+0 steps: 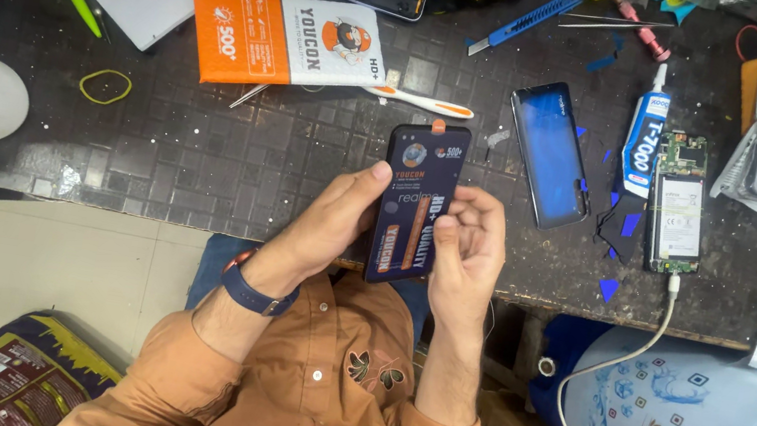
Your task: The person cleans the back of a disassembled smartphone with a toothbrush, then applies a protective film to the back cover. They use a metal tool to smooth the film and remove bubbles. The phone remains open with internal components visible.
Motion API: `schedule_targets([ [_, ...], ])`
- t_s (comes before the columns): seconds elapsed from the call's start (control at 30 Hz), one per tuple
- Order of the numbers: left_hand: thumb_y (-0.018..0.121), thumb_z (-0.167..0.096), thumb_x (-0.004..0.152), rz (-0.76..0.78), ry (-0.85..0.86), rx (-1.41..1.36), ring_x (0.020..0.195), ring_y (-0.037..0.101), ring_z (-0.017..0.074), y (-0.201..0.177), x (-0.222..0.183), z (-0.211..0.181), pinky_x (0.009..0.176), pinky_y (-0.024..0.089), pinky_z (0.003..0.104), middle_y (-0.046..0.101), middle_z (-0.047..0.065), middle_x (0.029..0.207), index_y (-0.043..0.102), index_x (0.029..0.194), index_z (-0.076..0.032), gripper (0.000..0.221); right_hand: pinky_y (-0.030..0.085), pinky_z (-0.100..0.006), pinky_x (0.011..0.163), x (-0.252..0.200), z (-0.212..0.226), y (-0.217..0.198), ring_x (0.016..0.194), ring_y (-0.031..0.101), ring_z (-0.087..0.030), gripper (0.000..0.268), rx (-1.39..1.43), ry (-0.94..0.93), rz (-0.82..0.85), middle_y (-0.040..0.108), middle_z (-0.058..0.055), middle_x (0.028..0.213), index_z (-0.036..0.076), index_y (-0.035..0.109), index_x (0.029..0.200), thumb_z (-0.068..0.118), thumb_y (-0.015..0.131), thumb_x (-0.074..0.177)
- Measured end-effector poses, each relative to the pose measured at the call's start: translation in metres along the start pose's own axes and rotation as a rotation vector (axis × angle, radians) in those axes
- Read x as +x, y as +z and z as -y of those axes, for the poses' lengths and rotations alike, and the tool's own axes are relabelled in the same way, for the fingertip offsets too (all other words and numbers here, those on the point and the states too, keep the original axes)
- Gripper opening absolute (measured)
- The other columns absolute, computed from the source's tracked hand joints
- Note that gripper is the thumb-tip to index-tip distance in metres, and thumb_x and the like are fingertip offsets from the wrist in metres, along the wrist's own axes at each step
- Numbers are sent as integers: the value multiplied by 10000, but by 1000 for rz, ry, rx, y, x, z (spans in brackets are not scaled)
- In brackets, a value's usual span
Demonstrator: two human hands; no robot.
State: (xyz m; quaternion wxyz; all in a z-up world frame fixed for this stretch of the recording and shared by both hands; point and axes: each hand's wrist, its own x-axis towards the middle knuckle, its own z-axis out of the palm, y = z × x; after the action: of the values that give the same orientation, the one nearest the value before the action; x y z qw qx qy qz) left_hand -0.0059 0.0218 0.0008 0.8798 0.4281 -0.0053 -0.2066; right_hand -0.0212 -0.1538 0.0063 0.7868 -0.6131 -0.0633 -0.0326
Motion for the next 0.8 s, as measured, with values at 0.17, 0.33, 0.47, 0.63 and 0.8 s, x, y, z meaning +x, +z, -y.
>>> schedule_targets([
  [0.17, 387, -433, 1098, -22, 0, 8, 1099, 675, 172, 4, -2, -2, 981, 548, 332, 711, 133, 1224, 628, 1303, 58, 584, 562, -242, 853, 1, 1, 1, 982, 663, -112, 269, -36, -4, -11, 677, -91, 1116, -18, 506, 1313, 25, 583, 1059],
  [0.33, 397, -423, 1089, -52, -9, -17, 1080, 676, 167, 6, -3, -5, 959, 548, 334, 709, 127, 1212, 621, 1308, 50, 567, 555, -239, 831, 0, 5, 5, 958, 649, -107, 276, -76, -10, -25, 661, -84, 1101, -22, 515, 1309, 34, 597, 1052],
  [0.47, 401, -420, 1095, -61, -3, -42, 1080, 680, 168, 3, -2, -1, 963, 553, 337, 710, 130, 1208, 626, 1295, 59, 566, 550, -249, 881, -2, 2, 2, 1003, 653, -115, 273, -85, -18, -9, 671, -90, 1117, -16, 508, 1310, 46, 598, 1060],
  [0.63, 404, -411, 1096, -77, 12, -67, 1066, 686, 167, 4, -1, -2, 952, 557, 336, 716, 127, 1191, 632, 1281, 55, 551, 550, -254, 877, -2, 1, 3, 1004, 662, -122, 284, -99, -6, -20, 682, -97, 1120, -19, 507, 1306, 57, 607, 1051],
  [0.8, 403, -394, 1094, -87, 12, -79, 1034, 689, 149, 7, -4, -7, 925, 561, 323, 722, 111, 1167, 636, 1275, 47, 531, 551, -257, 886, -1, 4, 5, 1001, 663, -126, 280, -105, -6, -15, 691, -107, 1106, -24, 509, 1304, 51, 609, 1054],
])
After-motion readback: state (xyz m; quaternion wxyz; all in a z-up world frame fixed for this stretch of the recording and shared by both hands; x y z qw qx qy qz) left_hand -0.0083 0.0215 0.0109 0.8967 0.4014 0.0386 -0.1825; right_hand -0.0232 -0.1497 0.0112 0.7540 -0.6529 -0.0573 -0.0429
